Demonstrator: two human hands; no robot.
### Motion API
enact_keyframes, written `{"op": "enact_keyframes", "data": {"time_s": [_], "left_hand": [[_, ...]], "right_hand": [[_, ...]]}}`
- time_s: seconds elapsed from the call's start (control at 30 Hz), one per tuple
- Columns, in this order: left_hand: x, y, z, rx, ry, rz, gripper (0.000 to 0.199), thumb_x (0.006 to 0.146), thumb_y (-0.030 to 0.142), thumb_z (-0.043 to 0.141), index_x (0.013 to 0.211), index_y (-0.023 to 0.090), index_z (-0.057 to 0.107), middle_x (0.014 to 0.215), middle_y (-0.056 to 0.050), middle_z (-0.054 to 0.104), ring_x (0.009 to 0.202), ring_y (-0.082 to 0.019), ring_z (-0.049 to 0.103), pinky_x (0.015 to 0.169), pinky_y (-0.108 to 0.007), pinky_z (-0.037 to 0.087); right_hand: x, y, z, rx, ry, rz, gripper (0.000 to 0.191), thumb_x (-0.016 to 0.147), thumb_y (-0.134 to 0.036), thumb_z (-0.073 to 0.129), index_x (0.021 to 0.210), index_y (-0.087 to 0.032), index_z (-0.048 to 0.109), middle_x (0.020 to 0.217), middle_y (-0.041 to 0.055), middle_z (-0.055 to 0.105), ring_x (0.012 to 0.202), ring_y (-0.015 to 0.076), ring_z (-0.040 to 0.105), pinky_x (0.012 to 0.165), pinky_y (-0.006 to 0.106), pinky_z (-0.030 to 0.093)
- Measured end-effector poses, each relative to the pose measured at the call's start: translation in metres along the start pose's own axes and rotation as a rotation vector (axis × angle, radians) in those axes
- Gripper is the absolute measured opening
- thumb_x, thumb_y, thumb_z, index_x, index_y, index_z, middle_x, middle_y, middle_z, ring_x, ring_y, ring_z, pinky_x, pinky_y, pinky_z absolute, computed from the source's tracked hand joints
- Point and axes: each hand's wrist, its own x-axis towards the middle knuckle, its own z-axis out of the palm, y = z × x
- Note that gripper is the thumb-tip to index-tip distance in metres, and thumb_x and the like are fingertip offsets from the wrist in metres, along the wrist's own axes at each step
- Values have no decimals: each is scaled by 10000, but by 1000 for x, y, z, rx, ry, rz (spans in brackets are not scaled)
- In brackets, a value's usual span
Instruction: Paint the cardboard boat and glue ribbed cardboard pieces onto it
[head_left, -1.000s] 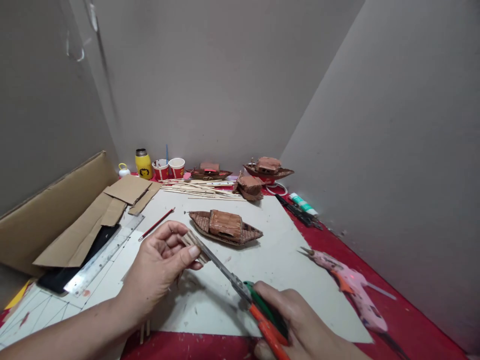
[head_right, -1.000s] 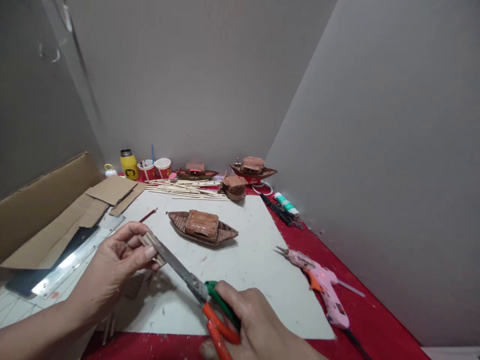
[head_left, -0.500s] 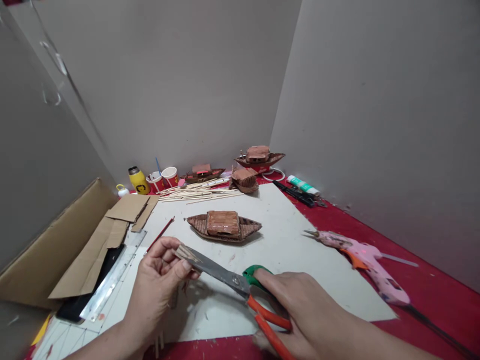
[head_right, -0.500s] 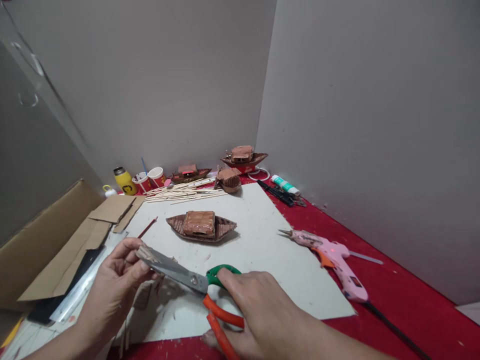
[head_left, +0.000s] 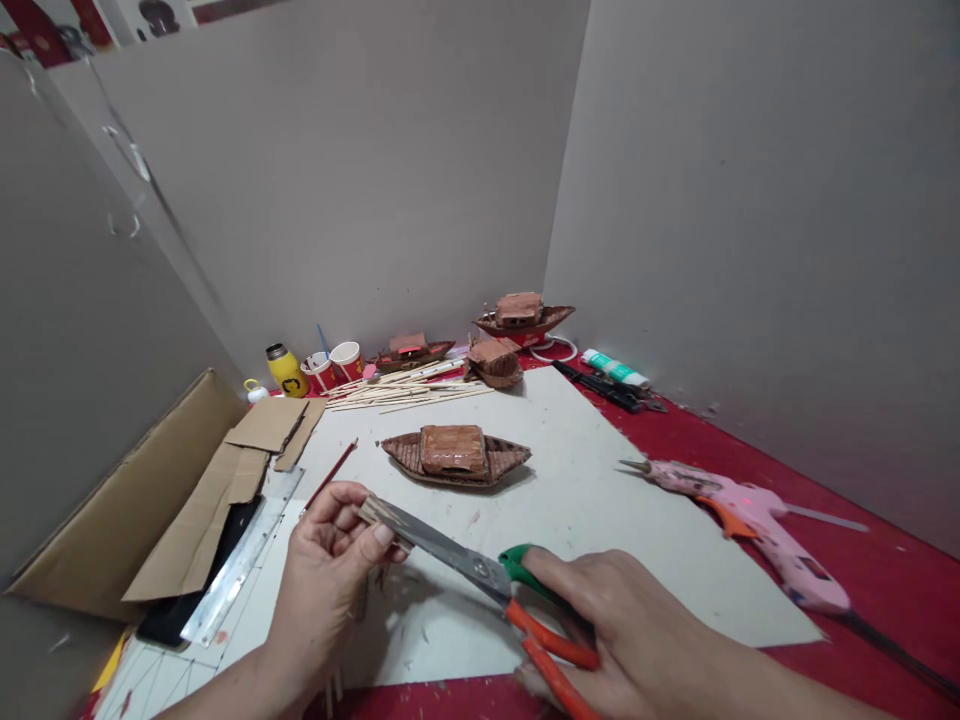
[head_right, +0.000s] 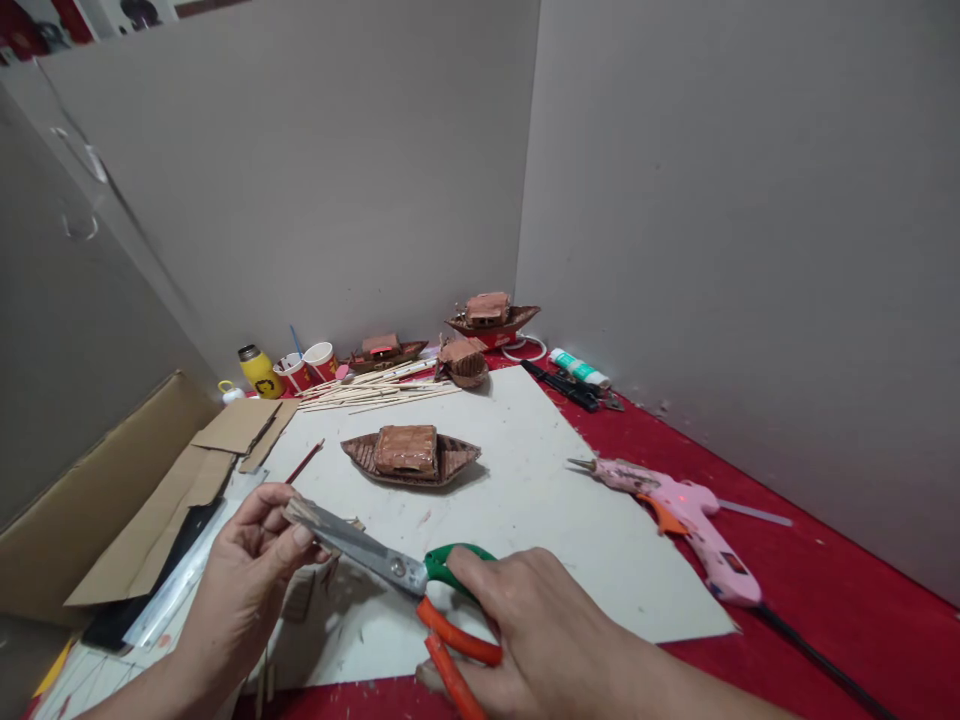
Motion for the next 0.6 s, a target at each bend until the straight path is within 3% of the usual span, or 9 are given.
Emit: {"op": "enact_keyframes", "data": {"time_s": [0.33, 0.6], "left_hand": [[-1, 1, 0, 21, 6, -8, 323, 696, 209, 813, 879, 189, 548, 687, 47, 635, 601, -100, 626, 609, -230, 559], [-1, -3, -1, 44, -16, -19, 330, 700, 203, 811, 896, 201, 545, 704, 51, 658, 600, -94, 637, 600, -207, 554]], "right_hand": [[-2, 7, 7, -17, 80, -110, 275, 947, -434, 433, 773, -232, 501, 599, -16, 602, 484, 160, 539, 504, 310, 247], [2, 4, -1, 13, -1, 4, 224, 887, -435, 492, 782, -238, 468, 602, -9, 590, 505, 176, 533, 503, 286, 259]]}}
